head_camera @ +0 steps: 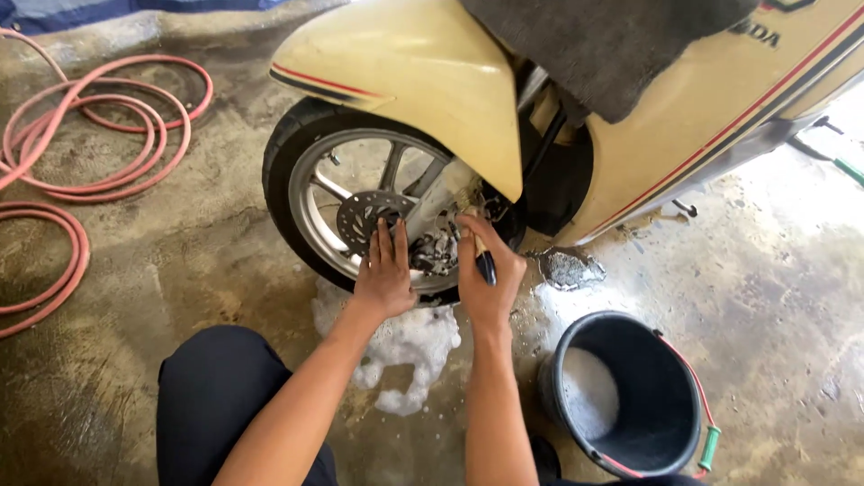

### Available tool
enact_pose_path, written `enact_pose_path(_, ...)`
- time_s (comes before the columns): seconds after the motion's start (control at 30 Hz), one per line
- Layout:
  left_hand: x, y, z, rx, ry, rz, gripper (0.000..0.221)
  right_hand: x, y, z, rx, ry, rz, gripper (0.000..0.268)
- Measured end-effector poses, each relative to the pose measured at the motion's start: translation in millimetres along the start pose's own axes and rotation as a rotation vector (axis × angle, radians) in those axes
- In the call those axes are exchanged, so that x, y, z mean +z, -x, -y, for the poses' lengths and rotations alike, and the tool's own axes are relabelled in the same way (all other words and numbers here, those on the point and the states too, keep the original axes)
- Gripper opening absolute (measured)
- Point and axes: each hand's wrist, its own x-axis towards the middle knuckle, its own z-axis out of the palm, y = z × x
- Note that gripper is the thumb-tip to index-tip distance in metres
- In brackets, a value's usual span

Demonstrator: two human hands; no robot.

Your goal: The person scrubs the front wheel and brake disc of a motorcycle using a brush and soapy water from a bucket. They repeatedly dip the brush into the bucket and scrub the wheel components.

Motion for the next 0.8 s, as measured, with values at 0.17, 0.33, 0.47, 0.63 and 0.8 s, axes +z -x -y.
enact_pose_path(0.17,-1.8,2.9,-3.4,0.018,-0.005,-0.035,0.124,4.1,-5.5,18.1,-0.032,0.045,0.019,0.028)
enact_pose_path(0.33,0.0,-0.2,0.4,0.022,-0.026,-0.016,0.127,9.7,-1.0,-0.5,-0.056,-0.035,-0.008,0.030)
enact_pose_path(0.47,-2.4,3.0,4.5,0.033,0.020,0.023,0.130,3.4,-12.3,24.8,-0.082,0.198,0.037,0.027)
enact_pose_path(0.63,-6.0,-0.8,6.4,0.039,0.040,0.063,0.131,2.6,-25.4,45.4,-0.105,0.272,0.032,0.024)
enact_pose_path(0.8,-9.2,1.5,2.8,0.006,0.034,0.078,0.127,-0.7,-22.7,33.0,-0.066,0.417,0.188,0.027)
